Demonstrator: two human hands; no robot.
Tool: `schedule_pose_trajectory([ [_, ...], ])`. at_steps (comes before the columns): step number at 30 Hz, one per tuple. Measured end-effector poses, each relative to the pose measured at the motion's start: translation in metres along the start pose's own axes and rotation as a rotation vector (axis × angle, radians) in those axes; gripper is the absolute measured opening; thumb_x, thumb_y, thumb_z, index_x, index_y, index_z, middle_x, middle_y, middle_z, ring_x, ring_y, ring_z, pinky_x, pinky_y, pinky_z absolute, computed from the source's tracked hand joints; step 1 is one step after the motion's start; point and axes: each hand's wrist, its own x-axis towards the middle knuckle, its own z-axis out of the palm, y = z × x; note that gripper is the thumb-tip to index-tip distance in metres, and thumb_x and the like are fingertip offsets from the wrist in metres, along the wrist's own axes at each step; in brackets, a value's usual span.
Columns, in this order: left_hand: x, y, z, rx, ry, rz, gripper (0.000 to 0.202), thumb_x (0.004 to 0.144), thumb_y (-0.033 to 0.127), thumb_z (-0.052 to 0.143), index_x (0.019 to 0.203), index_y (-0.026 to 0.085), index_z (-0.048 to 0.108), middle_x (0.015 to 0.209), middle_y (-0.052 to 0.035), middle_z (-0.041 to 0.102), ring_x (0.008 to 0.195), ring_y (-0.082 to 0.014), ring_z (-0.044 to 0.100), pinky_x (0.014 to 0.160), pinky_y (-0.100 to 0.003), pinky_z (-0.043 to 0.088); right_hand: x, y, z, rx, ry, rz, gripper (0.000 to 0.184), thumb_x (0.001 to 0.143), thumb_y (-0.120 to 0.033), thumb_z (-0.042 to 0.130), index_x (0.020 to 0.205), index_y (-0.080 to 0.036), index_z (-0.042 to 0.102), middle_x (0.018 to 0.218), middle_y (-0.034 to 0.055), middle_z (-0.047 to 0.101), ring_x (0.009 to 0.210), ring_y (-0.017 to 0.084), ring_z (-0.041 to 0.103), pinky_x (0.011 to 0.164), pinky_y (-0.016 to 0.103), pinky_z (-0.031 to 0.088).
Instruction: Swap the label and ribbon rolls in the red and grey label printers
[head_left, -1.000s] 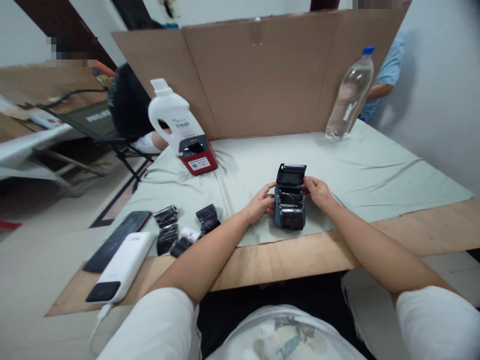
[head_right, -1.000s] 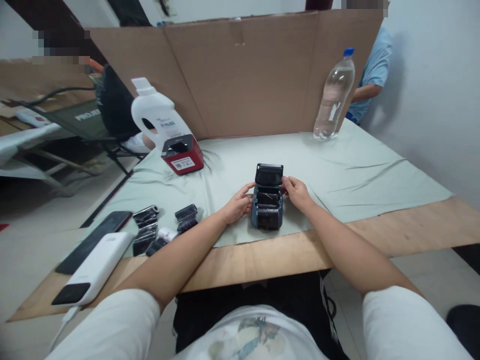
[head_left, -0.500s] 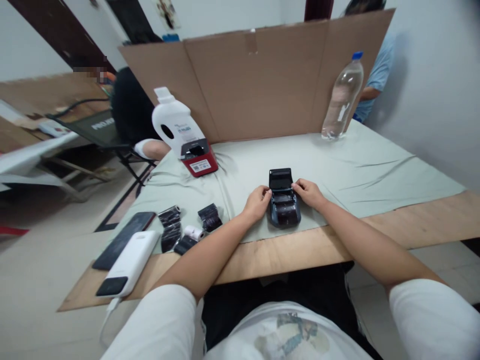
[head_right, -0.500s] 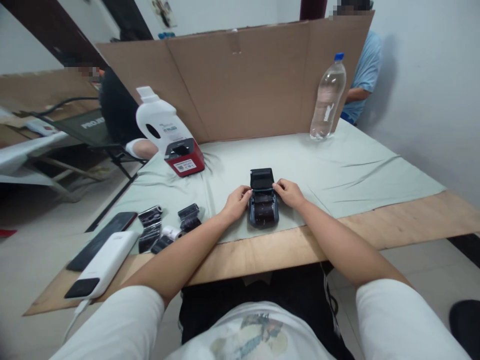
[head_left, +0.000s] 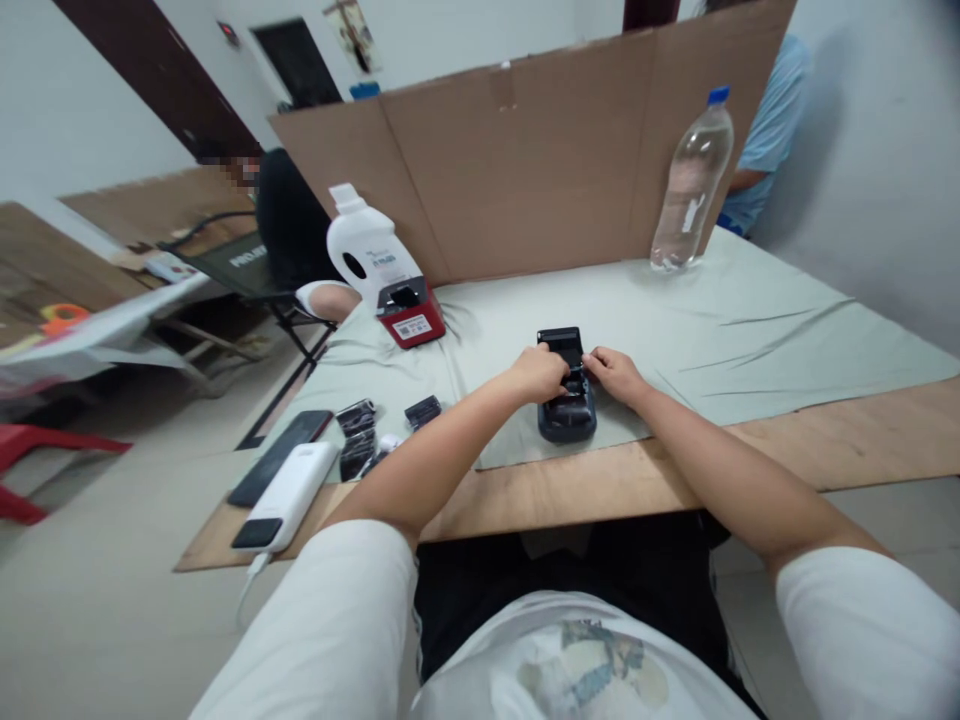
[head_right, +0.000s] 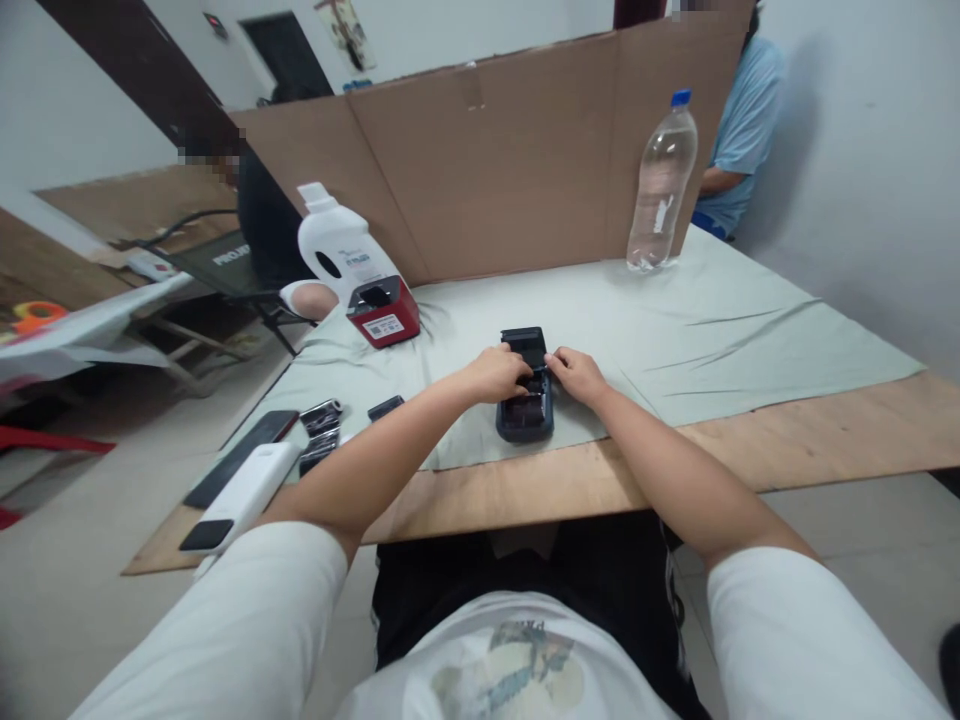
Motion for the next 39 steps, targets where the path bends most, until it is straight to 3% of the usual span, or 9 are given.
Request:
schedule_pose_trajectory([
  [3,0.013,0.014,0.003,0.134,-0.057,-0.089,0.022,0.054,0.007,0.077,0.048,0.016,0.058,0.062,-0.0107,0.059,0.104,-0.0373,0.055,0.1,-0.049,0.032,0.001,0.002,0.0,0.022,-0.012,0.0,0.039,0.085,-0.056,0.043,0.067,-0.022,0.053,0.063,0.001,0.061,0.063,0.017,0.054,0.064,0.029,0.041],
  [6,0.014,0.031,0.002,0.416,-0.129,-0.115,0.005,0.064,0.012,0.071,0.068,0.013,0.068,0.08,-0.0139,0.069,0.105,-0.0334,0.059,0.099,-0.045,0.036,0.002,0.002,-0.002,0.037,-0.016,0.003,0.04,0.084,-0.056,0.044,0.067,-0.022,0.055,0.064,0.0012,0.063,0.063,0.016,0.056,0.065,0.029,0.042],
  [10,0.008,0.039,-0.007,0.612,-0.275,-0.151,0.027,0.071,0.027,0.067,0.095,0.016,0.073,0.103,-0.0136,0.072,0.103,-0.0298,0.063,0.089,-0.037,0.046,0.002,0.0,-0.004,0.05,-0.024,0.007,0.04,0.083,-0.058,0.046,0.066,-0.022,0.055,0.064,0.0014,0.064,0.062,0.016,0.056,0.064,0.029,0.043],
  [16,0.007,0.024,-0.018,0.404,-0.232,-0.137,0.037,0.065,0.03,0.069,0.099,0.017,0.072,0.094,-0.0071,0.073,0.088,-0.0227,0.066,0.072,-0.028,0.048,0.004,0.001,-0.006,0.024,-0.016,0.003,0.042,0.082,-0.059,0.048,0.066,-0.021,0.056,0.062,0.0018,0.063,0.061,0.017,0.054,0.063,0.03,0.041],
  [21,-0.002,0.014,-0.022,0.308,-0.15,-0.124,0.04,0.064,0.026,0.069,0.102,0.015,0.07,0.091,-0.0047,0.072,0.083,-0.0193,0.064,0.07,-0.026,0.046,0.003,0.001,-0.007,-0.021,-0.031,0.005,0.042,0.083,-0.059,0.047,0.067,-0.021,0.057,0.065,0.0025,0.065,0.062,0.016,0.055,0.063,0.029,0.042],
  [31,-0.002,0.012,-0.004,0.27,-0.056,-0.062,0.033,0.066,0.024,0.065,0.099,0.017,0.068,0.095,-0.0063,0.071,0.088,-0.022,0.064,0.075,-0.03,0.048,0.002,0.001,-0.005,-0.085,0.013,0.016,0.044,0.082,-0.062,0.05,0.071,-0.021,0.058,0.065,0.0018,0.063,0.065,0.017,0.055,0.062,0.03,0.04],
  [36,-0.005,0.003,0.002,0.101,0.023,-0.096,0.033,0.066,0.021,0.067,0.099,0.018,0.067,0.098,-0.0034,0.071,0.089,-0.0186,0.065,0.079,-0.028,0.049,0.005,0.002,-0.005,-0.157,-0.003,0.055,0.035,0.083,-0.054,0.052,0.072,-0.021,0.06,0.068,0.0023,0.064,0.067,0.018,0.055,0.063,0.029,0.04],
  [39,-0.007,0.002,0.006,0.113,0.053,-0.079,0.032,0.066,0.019,0.066,0.098,0.019,0.066,0.098,-0.0028,0.071,0.09,-0.0186,0.064,0.08,-0.029,0.049,0.007,0.001,-0.005,-0.199,-0.004,0.073,0.03,0.084,-0.047,0.052,0.073,-0.021,0.06,0.069,0.0023,0.065,0.067,0.018,0.055,0.063,0.029,0.039],
])
